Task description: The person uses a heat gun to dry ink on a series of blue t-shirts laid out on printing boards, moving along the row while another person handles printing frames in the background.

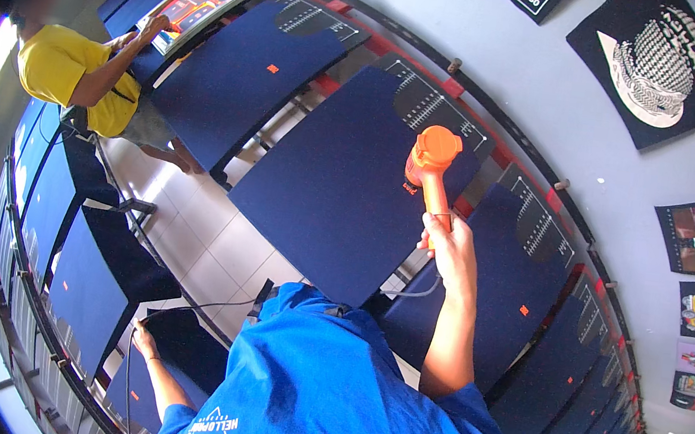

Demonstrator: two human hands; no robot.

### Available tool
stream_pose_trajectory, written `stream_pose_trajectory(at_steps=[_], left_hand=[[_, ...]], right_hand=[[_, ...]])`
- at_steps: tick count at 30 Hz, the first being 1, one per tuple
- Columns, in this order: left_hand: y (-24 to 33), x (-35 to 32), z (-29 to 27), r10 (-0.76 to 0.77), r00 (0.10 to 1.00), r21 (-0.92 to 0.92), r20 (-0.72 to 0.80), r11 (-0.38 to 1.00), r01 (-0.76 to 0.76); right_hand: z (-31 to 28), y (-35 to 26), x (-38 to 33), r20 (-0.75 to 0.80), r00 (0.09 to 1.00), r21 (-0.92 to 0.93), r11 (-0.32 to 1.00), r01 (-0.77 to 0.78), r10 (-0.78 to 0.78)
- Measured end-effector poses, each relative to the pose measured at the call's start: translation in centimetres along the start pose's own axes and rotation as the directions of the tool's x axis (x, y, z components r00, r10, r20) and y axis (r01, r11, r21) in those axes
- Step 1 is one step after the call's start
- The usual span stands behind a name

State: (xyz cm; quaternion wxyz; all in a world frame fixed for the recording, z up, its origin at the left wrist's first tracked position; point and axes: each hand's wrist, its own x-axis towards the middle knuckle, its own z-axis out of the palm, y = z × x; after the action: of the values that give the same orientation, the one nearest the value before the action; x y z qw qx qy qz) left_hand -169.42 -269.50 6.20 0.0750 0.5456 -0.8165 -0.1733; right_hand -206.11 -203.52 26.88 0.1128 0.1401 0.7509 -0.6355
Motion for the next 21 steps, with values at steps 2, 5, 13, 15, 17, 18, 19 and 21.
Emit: stream_pose_trajectory(at_steps=[2, 5, 13, 15, 17, 18, 19, 21], left_hand=[[0.1, 0.0, 0.0, -0.026, 1.000, -0.003, 0.005, 1.000, 0.026], [-0.1, 0.0, 0.2, -0.009, 1.000, -0.059, -0.010, 0.998, 0.008], [-0.2, 0.2, 0.4, -0.048, 0.998, -0.122, -0.047, 0.992, 0.042], [-0.2, 0.1, 0.4, -0.086, 0.995, -0.131, -0.042, 0.988, 0.080], [-0.2, 0.0, 0.3, -0.090, 0.995, -0.146, -0.042, 0.986, 0.083], [-0.1, 0.0, 0.4, -0.090, 0.995, -0.155, -0.041, 0.984, 0.083], [0.0, 0.0, 0.4, -0.085, 0.996, -0.154, -0.038, 0.985, 0.078], [0.2, -0.1, 0.3, -0.075, 0.997, -0.154, -0.033, 0.986, 0.069]], right_hand=[[0.0, -0.2, -0.2, -0.007, 1.000, -0.001, 1.000, -0.006, 0.006], [-0.3, 0.1, -0.1, -0.003, 1.000, -0.006, 1.000, -0.010, 0.010], [-0.4, 0.0, -0.7, -0.016, 1.000, 0.034, 0.999, -0.019, 0.019], [-0.4, -0.1, -0.8, -0.028, 0.999, 0.036, 0.999, -0.029, 0.031], [-0.5, 0.1, -0.9, -0.016, 1.000, 0.041, 0.999, -0.021, 0.021], [-0.8, 0.0, -1.0, -0.016, 0.999, 0.048, 0.998, -0.042, 0.043], [-1.0, -0.1, -1.0, -0.016, 0.998, 0.055, 0.996, -0.063, 0.064], [-0.6, -0.1, -1.3, -0.025, 0.999, 0.025, 0.999, -0.043, 0.044]])
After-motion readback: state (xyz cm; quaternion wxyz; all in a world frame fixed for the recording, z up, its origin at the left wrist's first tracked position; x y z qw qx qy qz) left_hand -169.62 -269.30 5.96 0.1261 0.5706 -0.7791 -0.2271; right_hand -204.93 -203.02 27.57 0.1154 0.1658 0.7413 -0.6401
